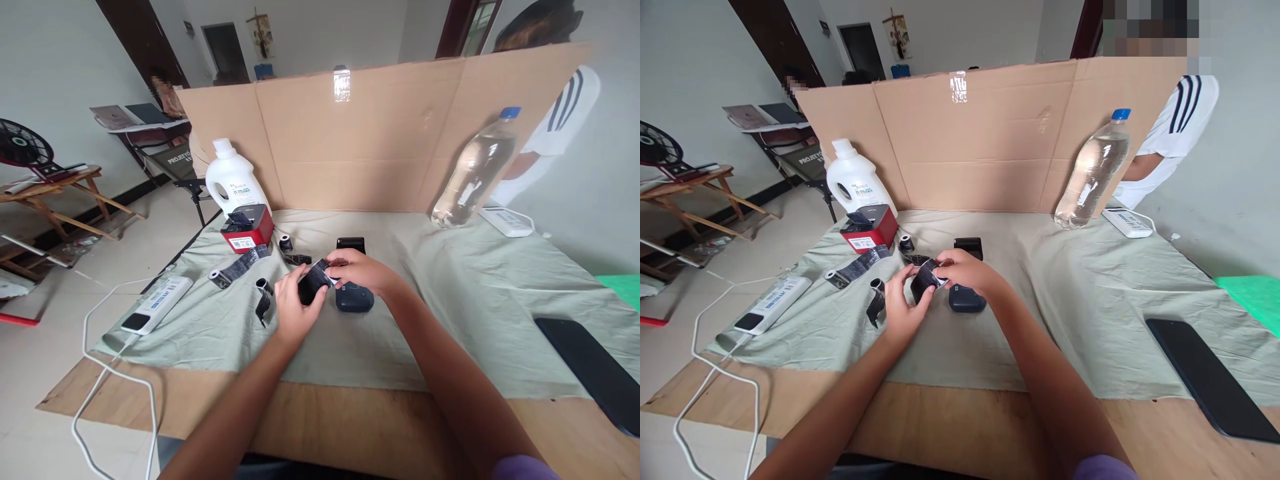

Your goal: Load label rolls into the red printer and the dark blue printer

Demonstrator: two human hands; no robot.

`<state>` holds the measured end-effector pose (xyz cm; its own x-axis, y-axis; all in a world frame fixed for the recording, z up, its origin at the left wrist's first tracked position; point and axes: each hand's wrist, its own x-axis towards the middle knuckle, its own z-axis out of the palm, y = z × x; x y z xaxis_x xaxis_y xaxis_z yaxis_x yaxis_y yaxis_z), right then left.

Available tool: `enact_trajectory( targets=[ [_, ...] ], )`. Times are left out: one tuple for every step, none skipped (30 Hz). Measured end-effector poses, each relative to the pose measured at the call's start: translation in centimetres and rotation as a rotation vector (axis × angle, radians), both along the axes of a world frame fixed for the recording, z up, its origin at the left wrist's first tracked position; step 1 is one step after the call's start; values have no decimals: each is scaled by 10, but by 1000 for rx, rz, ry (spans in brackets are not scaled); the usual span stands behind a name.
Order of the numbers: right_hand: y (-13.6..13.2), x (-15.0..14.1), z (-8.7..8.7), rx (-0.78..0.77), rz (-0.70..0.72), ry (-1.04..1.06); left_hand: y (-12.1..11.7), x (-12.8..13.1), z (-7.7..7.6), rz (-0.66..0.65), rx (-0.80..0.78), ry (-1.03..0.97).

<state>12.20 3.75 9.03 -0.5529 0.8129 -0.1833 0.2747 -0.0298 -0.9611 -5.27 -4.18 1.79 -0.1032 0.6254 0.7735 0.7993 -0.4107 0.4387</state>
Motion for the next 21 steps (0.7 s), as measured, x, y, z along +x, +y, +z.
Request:
enact_trajectory(
  targets=[
    [-1,-1,1,-2,2,-1,0,0,-1,4,-15,-16],
    [-2,-1,2,-4,4,0,0,0,-1,8,-32,-37],
    [-3,-2,3,-6,5,3,-1,1,-2,11,-52,-66],
    [-4,-2,4,-10,9,7,-1,1,-3,9,-75,-100],
    [-5,-3,5,-12,16,11,-1,2,-4,1,-97,-140],
    [-6,-2,5,-14,24,13,0,2,-6,-12,-118,-179],
    [-7,-2,6,-16,31,13,0,2,-7,-29,-135,-213],
    [-7,-2,8,-16,38,11,0,2,-8,-46,-148,-239],
    [-8,-1,9,-16,45,7,1,2,-8,-60,-155,-252],
    [-9,0,10,-17,54,3,1,2,-8,-73,-153,-254],
    [-9,1,11,-18,65,-1,1,1,-8,-85,-142,-247],
    [-10,2,12,-18,78,-4,2,1,-7,-97,-120,-233],
    [-10,2,13,-17,90,-5,2,1,-5,-108,-87,-213],
    [-10,3,14,-16,100,-4,1,0,-4,-116,-49,-188],
    [-10,3,14,-14,105,-1,1,0,-2,-117,-10,-160],
    [-10,3,14,-11,108,4,1,-1,0,-108,26,-132],
    [-11,2,14,-8,108,10,0,-1,2,-93,54,-106],
    [-11,2,13,-4,107,17,0,-1,3,-77,75,-81],
    [-12,1,13,0,105,21,-1,-2,4,-65,90,-61],
    [-13,0,12,6,103,24,-1,-2,4,-57,103,-46],
    [-13,-1,12,13,100,23,-1,-2,4,-54,114,-35]
  ],
)
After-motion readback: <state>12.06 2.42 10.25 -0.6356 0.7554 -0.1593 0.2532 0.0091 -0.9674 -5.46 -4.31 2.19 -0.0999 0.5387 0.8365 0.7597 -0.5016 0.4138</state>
